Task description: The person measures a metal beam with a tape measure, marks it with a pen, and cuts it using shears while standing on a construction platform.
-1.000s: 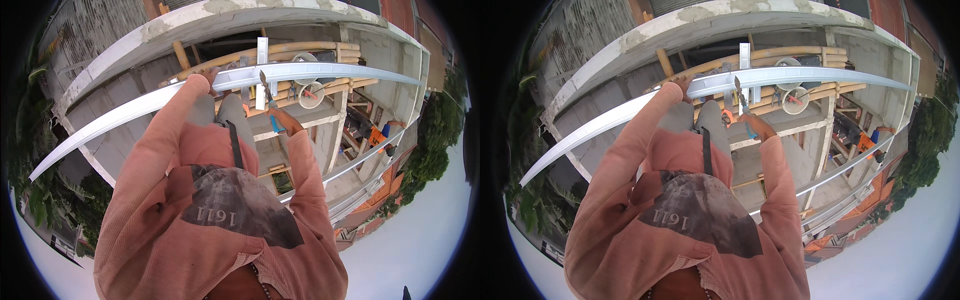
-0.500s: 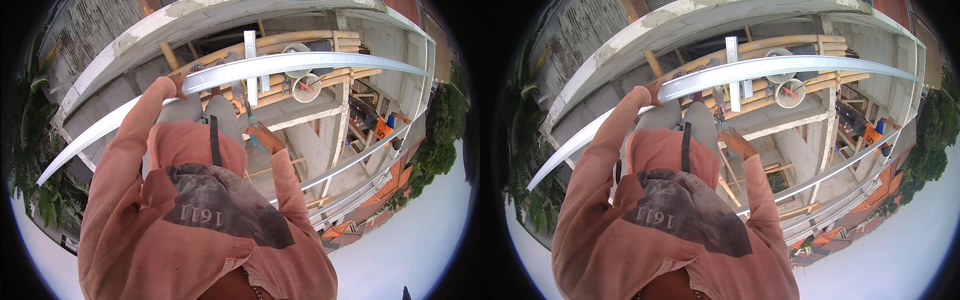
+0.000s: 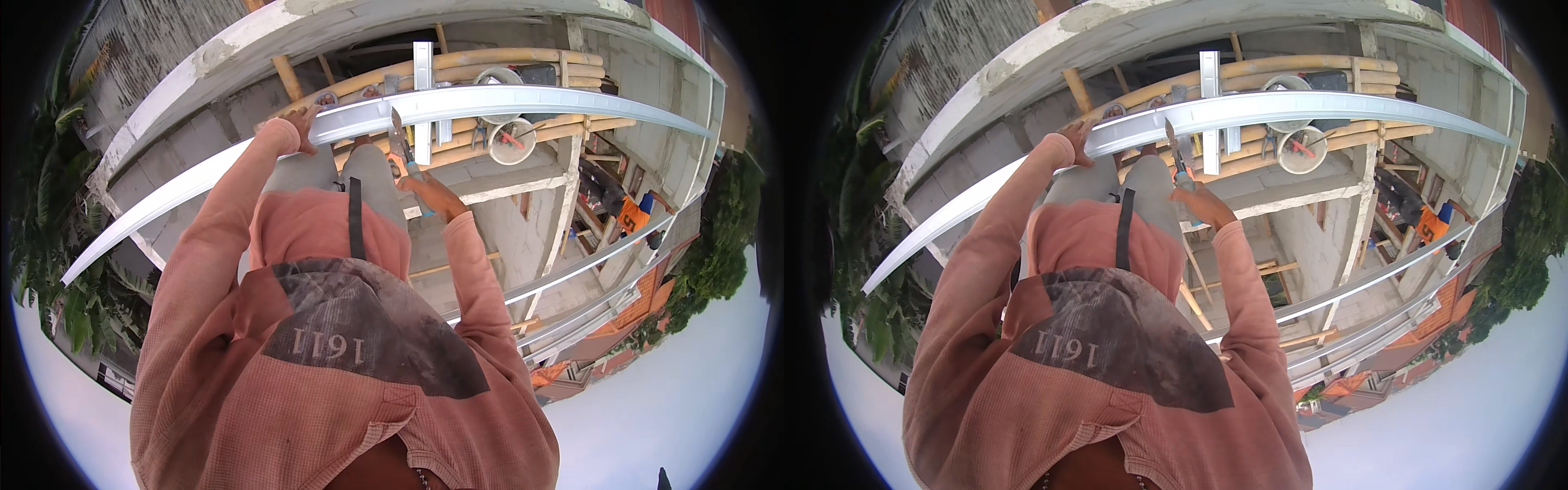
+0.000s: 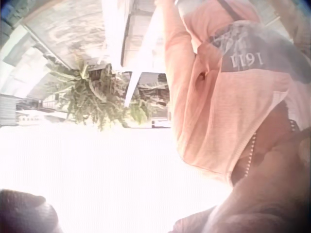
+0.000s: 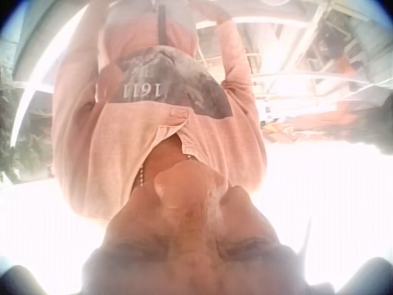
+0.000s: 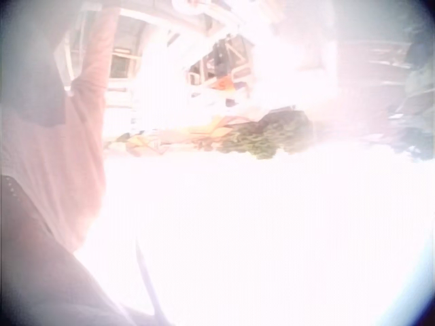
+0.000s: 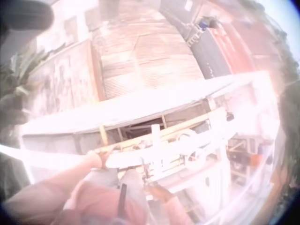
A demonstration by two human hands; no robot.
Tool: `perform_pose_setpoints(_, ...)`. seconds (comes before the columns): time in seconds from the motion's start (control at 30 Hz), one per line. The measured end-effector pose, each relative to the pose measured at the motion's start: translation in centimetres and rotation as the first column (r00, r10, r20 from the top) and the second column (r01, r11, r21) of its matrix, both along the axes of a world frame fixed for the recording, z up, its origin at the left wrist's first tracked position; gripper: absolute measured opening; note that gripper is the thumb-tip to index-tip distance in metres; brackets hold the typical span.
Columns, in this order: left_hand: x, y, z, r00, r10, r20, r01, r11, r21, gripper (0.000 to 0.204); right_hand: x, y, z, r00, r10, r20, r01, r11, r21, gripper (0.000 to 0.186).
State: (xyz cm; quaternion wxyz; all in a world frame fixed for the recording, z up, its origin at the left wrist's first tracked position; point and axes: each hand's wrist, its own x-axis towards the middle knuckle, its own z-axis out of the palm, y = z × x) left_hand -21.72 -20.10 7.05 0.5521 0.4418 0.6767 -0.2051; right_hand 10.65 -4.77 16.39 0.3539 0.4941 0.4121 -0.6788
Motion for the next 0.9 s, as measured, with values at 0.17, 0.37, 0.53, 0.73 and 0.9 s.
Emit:
perform_pose_setpoints(0.17,0.5,1.0,2.0,1.0,0.003,-0.017,-0.004,1.0,-0.012,0.114,-0.3,0.3,0.1,0.997,0.032,-0.065,-0.033,0.999,-0.02,0.082)
perform_pose_setpoints(0.37,0.5,0.6,2.0,0.999,0.029,-0.029,-0.029,1.0,-0.001,0.112,-1.8,0.5,-0.4,0.997,0.051,-0.05,-0.051,0.999,0.002,0.089)
perform_pose_setpoints(0.53,0.7,-0.1,0.7,0.999,0.036,-0.023,-0.036,0.999,0.012,0.11,-3.5,1.1,0.0,1.0,0.03,0.005,-0.03,0.999,-0.044,0.101)
perform_pose_setpoints(0.73,0.9,0.6,1.4,0.999,0.02,-0.031,-0.021,1.0,-0.005,0.107,-3.1,0.5,-1.6,0.999,0.044,0.023,-0.044,0.998,0.033,0.066)
perform_pose_setpoints(0.9,1.3,-0.3,0.8,0.997,0.013,-0.077,-0.01,0.999,0.032,0.104,-4.9,1.7,1.5,0.994,0.005,0.107,0.004,0.996,-0.092,0.088)
